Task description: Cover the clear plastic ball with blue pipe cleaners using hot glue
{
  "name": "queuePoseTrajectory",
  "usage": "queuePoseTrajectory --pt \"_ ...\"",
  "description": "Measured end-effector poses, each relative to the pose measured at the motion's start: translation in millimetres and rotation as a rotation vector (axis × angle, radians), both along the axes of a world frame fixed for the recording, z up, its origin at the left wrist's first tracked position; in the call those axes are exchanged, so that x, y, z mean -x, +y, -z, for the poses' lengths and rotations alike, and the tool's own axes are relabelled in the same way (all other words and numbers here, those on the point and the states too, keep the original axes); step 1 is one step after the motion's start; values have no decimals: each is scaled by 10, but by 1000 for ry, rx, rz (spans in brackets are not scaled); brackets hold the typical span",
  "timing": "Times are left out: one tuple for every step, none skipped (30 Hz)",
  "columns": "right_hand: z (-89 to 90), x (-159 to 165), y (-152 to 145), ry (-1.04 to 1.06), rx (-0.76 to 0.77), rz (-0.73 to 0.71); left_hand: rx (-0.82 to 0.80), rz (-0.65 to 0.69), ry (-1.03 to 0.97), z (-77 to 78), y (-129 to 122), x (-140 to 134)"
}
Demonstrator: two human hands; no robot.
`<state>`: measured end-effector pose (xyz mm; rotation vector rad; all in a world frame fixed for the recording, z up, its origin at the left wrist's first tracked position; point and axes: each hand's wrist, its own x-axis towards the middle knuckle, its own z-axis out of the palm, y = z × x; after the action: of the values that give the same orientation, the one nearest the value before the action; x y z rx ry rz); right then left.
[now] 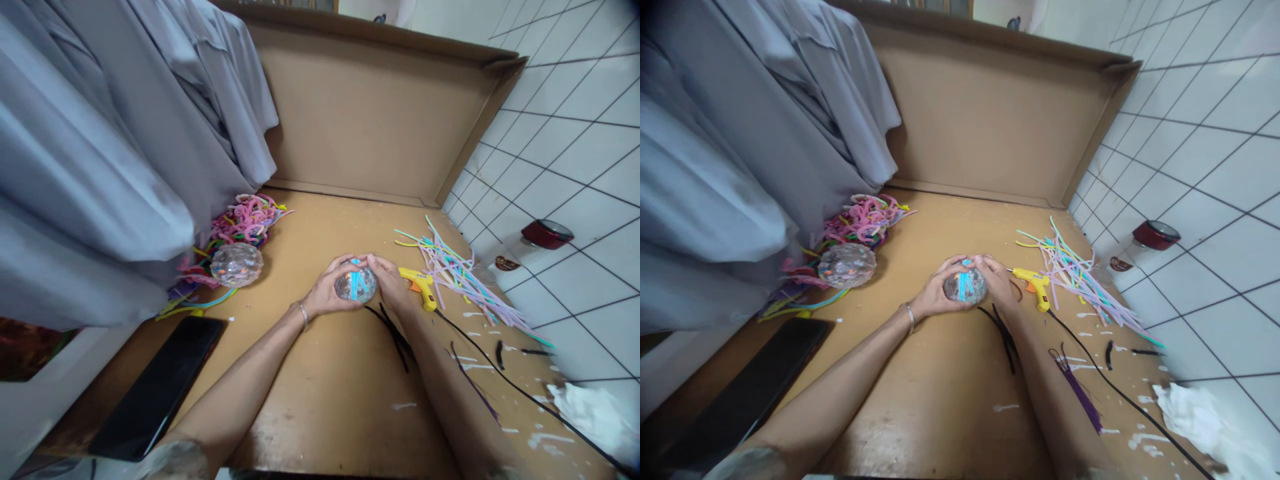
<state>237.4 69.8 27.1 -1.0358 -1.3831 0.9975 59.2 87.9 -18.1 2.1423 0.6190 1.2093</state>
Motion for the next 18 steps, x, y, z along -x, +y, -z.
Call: queuePoseTrajectory --pt "1 4 0 6 1 2 -2 1 -2 -9 -4 -1" --pt "3 8 1 14 2 5 -4 2 -5 -18 -8 -2" --pt "6 13 2 21 4 7 -5 2 -8 -26 -12 -3" --pt "8 18 2 27 8 8 -3 2 -8 -33 -16 -5" --pt "10 22 1 35 12 9 0 0 -7 -38 -18 -6" --pt "10 24 -1 43 15 8 4 -3 -7 -42 -21 -8" --pt "10 24 -6 50 18 4 11 -8 -9 -44 -23 -10" --pt "9 22 -12 54 19 -3 17 -15 -14 -44 -24 -12" --pt "7 17 -20 57 19 -13 23 -21 -20 -43 -25 -14" --pt "6 9 -27 58 20 -27 28 -27 -25 -41 -25 -16" --pt "6 -1 -34 57 25 -45 32 -30 -30 -40 -25 -18" --pt "8 -12 -39 60 33 -67 34 -30 -33 -38 -24 -19" --pt "12 -24 -42 68 44 -87 33 -28 -36 -37 -22 -20" --pt "18 -34 -43 79 57 -106 30 -25 -39 -37 -21 -21" --pt "26 -43 -42 93 72 -120 26 -21 -43 -37 -19 -21" --pt "34 -50 -40 108 86 -128 22 -18 -48 -38 -18 -22" --pt "40 -55 -38 121 97 -129 17 -16 -51 -40 -18 -22" --pt "45 -58 -36 129 105 -129 15 -16 -51 -42 -18 -23"
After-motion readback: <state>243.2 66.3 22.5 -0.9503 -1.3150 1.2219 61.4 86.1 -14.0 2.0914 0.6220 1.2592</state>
